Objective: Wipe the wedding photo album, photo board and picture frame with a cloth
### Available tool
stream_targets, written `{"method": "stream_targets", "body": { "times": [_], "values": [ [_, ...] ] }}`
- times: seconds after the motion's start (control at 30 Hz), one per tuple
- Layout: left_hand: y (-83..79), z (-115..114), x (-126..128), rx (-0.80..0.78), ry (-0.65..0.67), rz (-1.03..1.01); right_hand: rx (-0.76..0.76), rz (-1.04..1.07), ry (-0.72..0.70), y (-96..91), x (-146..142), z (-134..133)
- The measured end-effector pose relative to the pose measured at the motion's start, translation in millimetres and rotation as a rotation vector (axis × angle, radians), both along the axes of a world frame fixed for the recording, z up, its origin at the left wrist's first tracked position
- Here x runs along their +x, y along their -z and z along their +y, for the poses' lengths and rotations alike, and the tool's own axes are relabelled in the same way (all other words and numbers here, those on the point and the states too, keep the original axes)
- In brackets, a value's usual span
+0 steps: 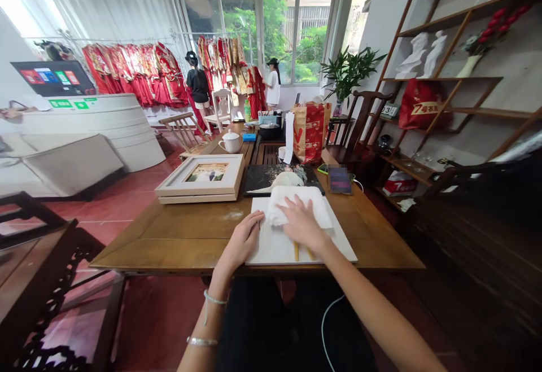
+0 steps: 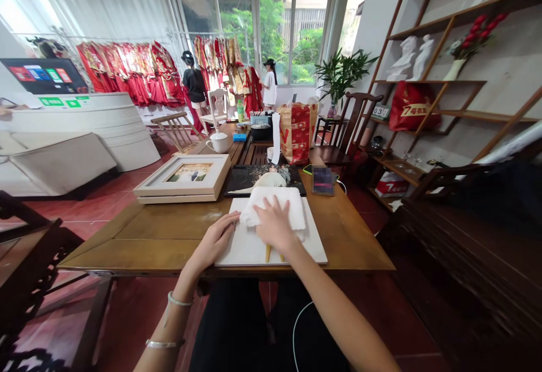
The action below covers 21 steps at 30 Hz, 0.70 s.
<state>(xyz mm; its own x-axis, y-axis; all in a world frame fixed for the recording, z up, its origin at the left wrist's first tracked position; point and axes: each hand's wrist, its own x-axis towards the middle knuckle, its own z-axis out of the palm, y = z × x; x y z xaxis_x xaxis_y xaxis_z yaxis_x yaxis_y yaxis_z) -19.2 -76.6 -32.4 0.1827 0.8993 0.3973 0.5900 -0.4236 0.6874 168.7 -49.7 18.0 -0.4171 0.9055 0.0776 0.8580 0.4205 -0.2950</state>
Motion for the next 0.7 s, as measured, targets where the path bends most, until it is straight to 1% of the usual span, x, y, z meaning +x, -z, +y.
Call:
{"method": "stream_targets", "body": {
  "times": [0.07,0.13,0.17,0.3,0.37,0.4,0.47,0.53,0.63,0.7],
  "values": [
    [-1.4,-0.5,0.6,-0.014,-0.021,-0.029,0.066,-0.055,-0.040,2.4,-13.8,-15.7],
    [-3.4,-1.7,1.5,-0.043,-0.025,-0.064,0.105,-0.089,-0.090,3.1,-17.6,-37.8],
    [-4.3,-2.4,1.9,-0.057,-0.022,-0.078,0.102,-0.086,-0.119,2.2,-16.1,-50.5],
    [-4.5,-3.5,2.2,-0.070,-0.028,-0.092,0.018,-0.013,-0.309,-8.4,2.1,-101.5],
    [-2.6,-3.2,1.8,-0.063,-0.027,-0.071,-0.010,0.033,-0.389,-13.3,13.2,-118.8],
    [-1.5,-3.0,1.6,-0.058,-0.024,-0.058,-0.005,0.051,-0.397,-14.4,18.4,-123.2],
    [-0.1,-2.8,1.3,-0.046,-0.021,-0.031,0.036,0.071,-0.337,-13.0,28.1,-121.6],
    [0.3,-2.7,1.0,-0.036,-0.014,-0.012,0.087,0.064,-0.204,-7.6,36.5,-106.2],
    [0.0,-2.5,0.0,-0.029,0.006,-0.007,0.107,0.013,0.013,2.2,45.2,-66.0],
    [0.5,-1.8,-1.1,-0.022,0.015,-0.010,0.080,-0.029,0.100,5.3,45.4,-37.4]
  ]
}}
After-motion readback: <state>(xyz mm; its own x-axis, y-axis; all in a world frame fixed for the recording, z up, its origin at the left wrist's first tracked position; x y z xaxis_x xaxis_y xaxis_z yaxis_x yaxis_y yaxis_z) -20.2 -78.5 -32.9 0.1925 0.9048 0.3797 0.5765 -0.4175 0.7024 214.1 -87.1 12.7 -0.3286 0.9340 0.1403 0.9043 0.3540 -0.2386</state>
